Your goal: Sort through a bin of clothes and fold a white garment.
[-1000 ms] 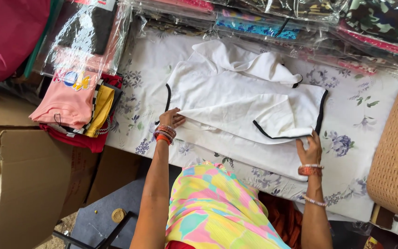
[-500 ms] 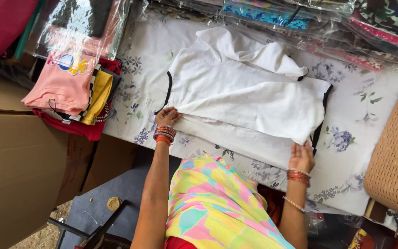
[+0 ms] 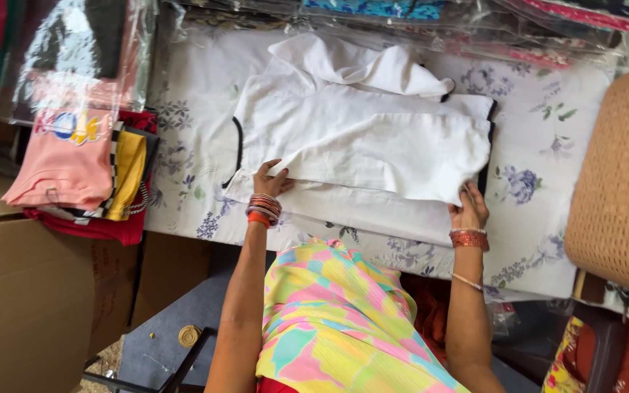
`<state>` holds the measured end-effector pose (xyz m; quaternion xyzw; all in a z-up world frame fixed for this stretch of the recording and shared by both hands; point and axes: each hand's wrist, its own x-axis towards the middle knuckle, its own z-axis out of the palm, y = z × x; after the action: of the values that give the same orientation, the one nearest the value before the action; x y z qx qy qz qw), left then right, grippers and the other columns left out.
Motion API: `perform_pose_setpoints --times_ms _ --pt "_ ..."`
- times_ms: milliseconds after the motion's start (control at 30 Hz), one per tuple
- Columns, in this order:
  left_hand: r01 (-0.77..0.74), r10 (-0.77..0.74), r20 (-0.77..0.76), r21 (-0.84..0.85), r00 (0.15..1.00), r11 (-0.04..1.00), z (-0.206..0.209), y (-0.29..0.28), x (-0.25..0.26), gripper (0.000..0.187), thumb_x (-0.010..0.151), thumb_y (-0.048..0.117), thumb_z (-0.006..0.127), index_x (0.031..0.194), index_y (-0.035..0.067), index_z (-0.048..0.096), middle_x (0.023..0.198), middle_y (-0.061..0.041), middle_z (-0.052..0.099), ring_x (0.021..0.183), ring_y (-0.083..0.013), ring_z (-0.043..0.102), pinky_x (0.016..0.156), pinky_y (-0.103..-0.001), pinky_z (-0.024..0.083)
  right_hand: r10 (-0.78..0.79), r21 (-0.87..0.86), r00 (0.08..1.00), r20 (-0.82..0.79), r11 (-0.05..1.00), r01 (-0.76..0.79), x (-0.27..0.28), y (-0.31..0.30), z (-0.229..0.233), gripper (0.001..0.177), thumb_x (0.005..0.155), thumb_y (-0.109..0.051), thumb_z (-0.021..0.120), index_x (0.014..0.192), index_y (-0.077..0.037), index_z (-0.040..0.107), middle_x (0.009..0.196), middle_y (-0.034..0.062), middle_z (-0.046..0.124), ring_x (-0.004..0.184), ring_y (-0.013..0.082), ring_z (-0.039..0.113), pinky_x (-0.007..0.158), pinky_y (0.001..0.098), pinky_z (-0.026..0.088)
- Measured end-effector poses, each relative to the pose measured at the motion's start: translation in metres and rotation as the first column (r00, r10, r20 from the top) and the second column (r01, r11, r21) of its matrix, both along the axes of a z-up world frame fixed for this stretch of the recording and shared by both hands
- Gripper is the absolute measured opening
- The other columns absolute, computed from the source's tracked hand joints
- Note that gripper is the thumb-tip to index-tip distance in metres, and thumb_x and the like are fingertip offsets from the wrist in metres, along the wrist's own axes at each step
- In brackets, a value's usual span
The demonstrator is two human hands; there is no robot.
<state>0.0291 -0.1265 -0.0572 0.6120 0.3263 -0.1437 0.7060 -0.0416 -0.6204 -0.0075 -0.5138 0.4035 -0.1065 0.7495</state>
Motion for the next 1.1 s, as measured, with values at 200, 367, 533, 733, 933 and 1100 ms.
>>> perform_pose_setpoints --times_ms 200,367,533,733,933,1100 --pt "-0.181 0.205 0.085 -0.227 0.975 0.957 -0.005 0.029 -0.009 0.034 0.094 0.0 0.073 0.126 -0.008 0.064 0.094 -0.014 0.073 0.082 -0.0258 0.076 0.077 -0.036 0.07 0.156 -0.045 0.976 0.152 0.988 -0.151 -0.015 0.007 0.056 0.049 0.098 0.004 0.063 0.146 -0.004 0.059 0.113 0.0099 0.068 0.081 0.0097 0.066 0.061 0.0232 0.055" --pt "-0.286 0.3 0.033 -0.223 0.953 0.932 0.008 0.053 -0.027 0.04 0.089 -0.006 0.069 0.127 0.005 0.06 0.089 -0.008 0.067 0.078 -0.018 0.069 0.072 -0.033 0.064 0.158 -0.236 0.986 -0.045 0.958 -0.164 -0.071 0.03 0.046 0.059 0.084 0.008 0.065 0.14 -0.009 0.059 0.126 0.0019 0.07 0.063 0.0083 0.064 0.048 0.0219 0.054" --pt "-0.022 0.022 0.072 -0.002 0.997 1.0 0.006 0.057 -0.033 0.041 0.089 -0.006 0.071 0.128 0.002 0.06 0.09 -0.015 0.071 0.076 -0.0183 0.071 0.07 -0.031 0.065 0.146 -0.342 0.975 -0.17 0.919 -0.197 -0.102 0.018 -0.001 0.055 0.089 0.003 0.07 0.142 -0.008 0.061 0.115 0.0113 0.07 0.068 0.0051 0.064 0.06 0.0226 0.061" --pt "0.0 -0.021 0.08 0.264 0.997 0.965 0.041 0.04 -0.032 0.047 0.085 -0.005 0.075 0.127 0.001 0.056 0.084 -0.012 0.07 0.072 -0.0182 0.073 0.064 -0.03 0.065 0.092 -0.556 0.967 -0.237 0.803 -0.213 -0.091 0.011 0.013 0.041 0.091 0.0 0.071 0.131 -0.01 0.07 0.128 0.0069 0.072 0.059 0.0057 0.053 0.05 0.0207 0.047" --pt "0.016 -0.104 0.107 0.615 0.989 0.788 0.053 0.026 -0.043 0.058 0.08 -0.001 0.082 0.132 0.002 0.057 0.083 -0.008 0.06 0.078 -0.0237 0.067 0.074 -0.038 0.061 0.045 -0.721 0.923 -0.381 0.611 -0.327 -0.103 0.01 -0.008 0.041 0.092 -0.002 0.074 0.132 -0.014 0.071 0.13 0.0114 0.072 0.084 0.0164 0.057 0.063 0.0266 0.048" --pt "-0.068 -0.389 0.182 0.955 0.903 0.29 0.025 -0.002 -0.047 0.068 0.081 0.004 0.078 0.143 0.001 0.049 0.127 -0.02 0.056 0.123 -0.0337 0.05 0.107 -0.051 0.037 -0.054 -0.976 0.976 -0.212 0.066 -0.208 -0.099 0.021 -0.013 0.05 0.096 -0.003 0.07 0.144 -0.016 0.06 0.141 0.0099 0.062 0.133 0.0289 0.057 0.113 0.0466 0.045"
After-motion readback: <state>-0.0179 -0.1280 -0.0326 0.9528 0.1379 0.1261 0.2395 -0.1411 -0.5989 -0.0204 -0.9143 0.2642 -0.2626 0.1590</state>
